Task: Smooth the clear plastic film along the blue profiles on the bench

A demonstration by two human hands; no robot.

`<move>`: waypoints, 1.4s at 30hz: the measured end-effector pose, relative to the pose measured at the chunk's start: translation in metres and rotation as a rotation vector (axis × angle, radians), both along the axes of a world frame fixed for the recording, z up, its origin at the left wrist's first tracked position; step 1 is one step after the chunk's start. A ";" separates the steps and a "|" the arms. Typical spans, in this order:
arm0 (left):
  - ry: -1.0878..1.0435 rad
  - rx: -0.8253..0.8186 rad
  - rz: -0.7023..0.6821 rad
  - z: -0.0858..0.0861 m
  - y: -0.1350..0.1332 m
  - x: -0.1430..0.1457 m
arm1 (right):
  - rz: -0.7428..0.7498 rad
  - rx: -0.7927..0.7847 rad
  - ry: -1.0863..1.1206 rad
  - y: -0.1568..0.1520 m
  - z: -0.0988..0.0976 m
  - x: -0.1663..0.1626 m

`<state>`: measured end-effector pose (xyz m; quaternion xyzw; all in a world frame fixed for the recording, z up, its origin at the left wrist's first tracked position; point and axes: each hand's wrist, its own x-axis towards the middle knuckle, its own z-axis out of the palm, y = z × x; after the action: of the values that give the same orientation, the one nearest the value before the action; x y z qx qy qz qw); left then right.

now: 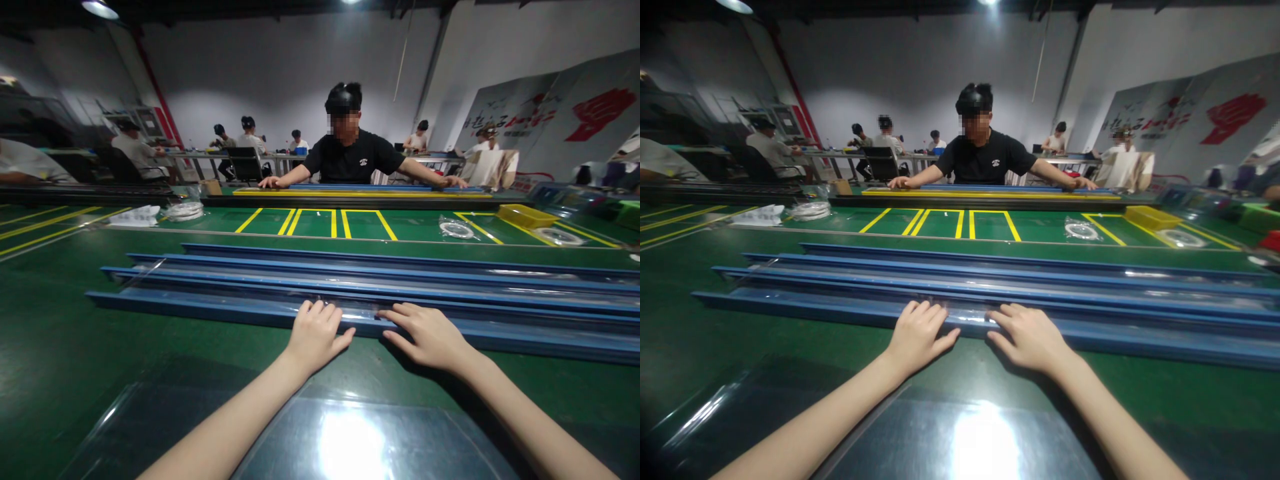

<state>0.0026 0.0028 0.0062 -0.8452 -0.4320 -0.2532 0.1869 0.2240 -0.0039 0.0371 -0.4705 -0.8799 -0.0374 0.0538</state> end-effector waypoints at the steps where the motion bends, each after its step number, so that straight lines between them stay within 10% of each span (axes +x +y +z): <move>1: -0.003 -0.002 -0.001 0.000 0.000 0.000 | 0.000 -0.001 0.000 0.000 0.000 0.000; 42: -0.076 -0.063 -0.030 0.000 -0.002 0.001 | -0.004 -0.020 0.008 -0.001 0.003 -0.002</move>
<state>0.0038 0.0012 0.0066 -0.8468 -0.4339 -0.2743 0.1396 0.2220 -0.0046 0.0403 -0.4729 -0.8791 -0.0266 0.0525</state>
